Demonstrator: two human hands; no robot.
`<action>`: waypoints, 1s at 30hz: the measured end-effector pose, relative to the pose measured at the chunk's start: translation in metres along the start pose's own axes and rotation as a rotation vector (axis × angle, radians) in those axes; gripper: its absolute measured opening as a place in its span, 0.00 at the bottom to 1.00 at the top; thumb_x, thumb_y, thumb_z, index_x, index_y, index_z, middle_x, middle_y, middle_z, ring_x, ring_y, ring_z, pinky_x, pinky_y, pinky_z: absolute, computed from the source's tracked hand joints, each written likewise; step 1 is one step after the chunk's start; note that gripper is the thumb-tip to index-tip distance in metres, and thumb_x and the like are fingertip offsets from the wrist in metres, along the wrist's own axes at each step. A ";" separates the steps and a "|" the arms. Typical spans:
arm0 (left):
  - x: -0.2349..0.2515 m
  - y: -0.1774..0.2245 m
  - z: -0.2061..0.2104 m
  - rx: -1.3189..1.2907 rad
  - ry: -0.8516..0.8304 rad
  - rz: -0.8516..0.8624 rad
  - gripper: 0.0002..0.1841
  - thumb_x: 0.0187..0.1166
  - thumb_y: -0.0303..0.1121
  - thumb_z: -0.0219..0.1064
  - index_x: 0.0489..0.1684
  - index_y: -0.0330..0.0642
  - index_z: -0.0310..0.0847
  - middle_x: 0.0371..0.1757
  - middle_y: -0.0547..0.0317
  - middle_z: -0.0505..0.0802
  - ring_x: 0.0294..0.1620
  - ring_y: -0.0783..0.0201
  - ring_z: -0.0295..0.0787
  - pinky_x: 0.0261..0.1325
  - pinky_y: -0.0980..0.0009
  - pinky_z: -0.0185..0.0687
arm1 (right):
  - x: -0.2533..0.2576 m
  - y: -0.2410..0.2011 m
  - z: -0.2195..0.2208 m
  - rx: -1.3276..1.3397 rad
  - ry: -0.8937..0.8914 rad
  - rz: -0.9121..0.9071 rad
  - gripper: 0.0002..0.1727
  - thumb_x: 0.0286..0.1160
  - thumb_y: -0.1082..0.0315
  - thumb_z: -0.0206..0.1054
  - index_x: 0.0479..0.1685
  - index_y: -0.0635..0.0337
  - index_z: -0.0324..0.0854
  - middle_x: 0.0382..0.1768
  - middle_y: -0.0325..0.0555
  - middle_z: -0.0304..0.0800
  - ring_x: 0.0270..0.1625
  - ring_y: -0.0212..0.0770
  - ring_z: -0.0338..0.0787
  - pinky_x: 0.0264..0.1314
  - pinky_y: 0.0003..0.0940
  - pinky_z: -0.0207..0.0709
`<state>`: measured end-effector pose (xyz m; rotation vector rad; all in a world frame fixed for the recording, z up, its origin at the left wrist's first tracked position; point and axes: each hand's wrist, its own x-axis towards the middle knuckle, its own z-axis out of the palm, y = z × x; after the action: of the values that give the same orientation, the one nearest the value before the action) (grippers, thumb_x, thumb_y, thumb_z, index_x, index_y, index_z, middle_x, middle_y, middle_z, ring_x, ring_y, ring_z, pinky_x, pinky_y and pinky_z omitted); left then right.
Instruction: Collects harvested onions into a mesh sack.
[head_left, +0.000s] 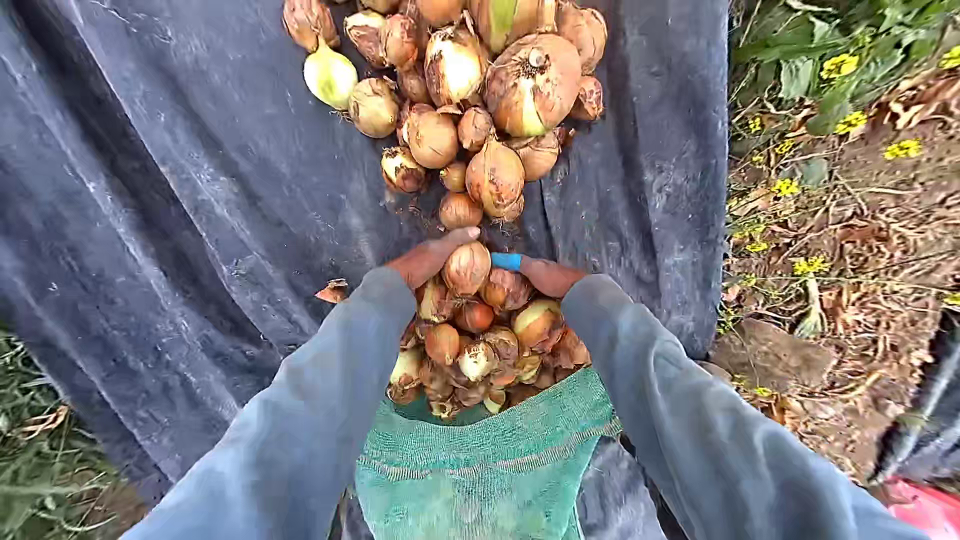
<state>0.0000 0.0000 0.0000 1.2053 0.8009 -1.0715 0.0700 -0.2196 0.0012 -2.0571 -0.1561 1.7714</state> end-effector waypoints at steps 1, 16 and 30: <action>-0.010 -0.009 0.010 0.080 -0.054 -0.002 0.39 0.86 0.67 0.49 0.70 0.38 0.81 0.61 0.40 0.91 0.62 0.47 0.89 0.68 0.42 0.82 | -0.005 0.009 0.010 -0.010 -0.055 0.040 0.33 0.96 0.46 0.37 0.88 0.54 0.68 0.83 0.60 0.75 0.87 0.60 0.70 0.86 0.70 0.58; -0.154 -0.160 0.111 0.215 0.067 0.324 0.20 0.87 0.43 0.61 0.71 0.45 0.85 0.67 0.56 0.91 0.69 0.62 0.88 0.76 0.57 0.83 | -0.152 0.055 0.150 0.163 -0.303 0.083 0.24 0.84 0.64 0.60 0.78 0.60 0.76 0.63 0.60 0.89 0.61 0.57 0.92 0.66 0.59 0.84; 0.026 -0.031 -0.040 0.148 0.507 0.124 0.37 0.75 0.61 0.71 0.86 0.65 0.71 0.90 0.37 0.63 0.89 0.31 0.55 0.78 0.27 0.61 | 0.032 -0.010 0.073 0.993 0.464 0.053 0.31 0.92 0.53 0.52 0.93 0.34 0.51 0.71 0.55 0.85 0.63 0.61 0.91 0.49 0.64 0.87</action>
<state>-0.0186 0.0328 -0.0422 1.6648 1.0272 -0.7374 0.0074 -0.1823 -0.0315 -1.6129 0.7607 0.9862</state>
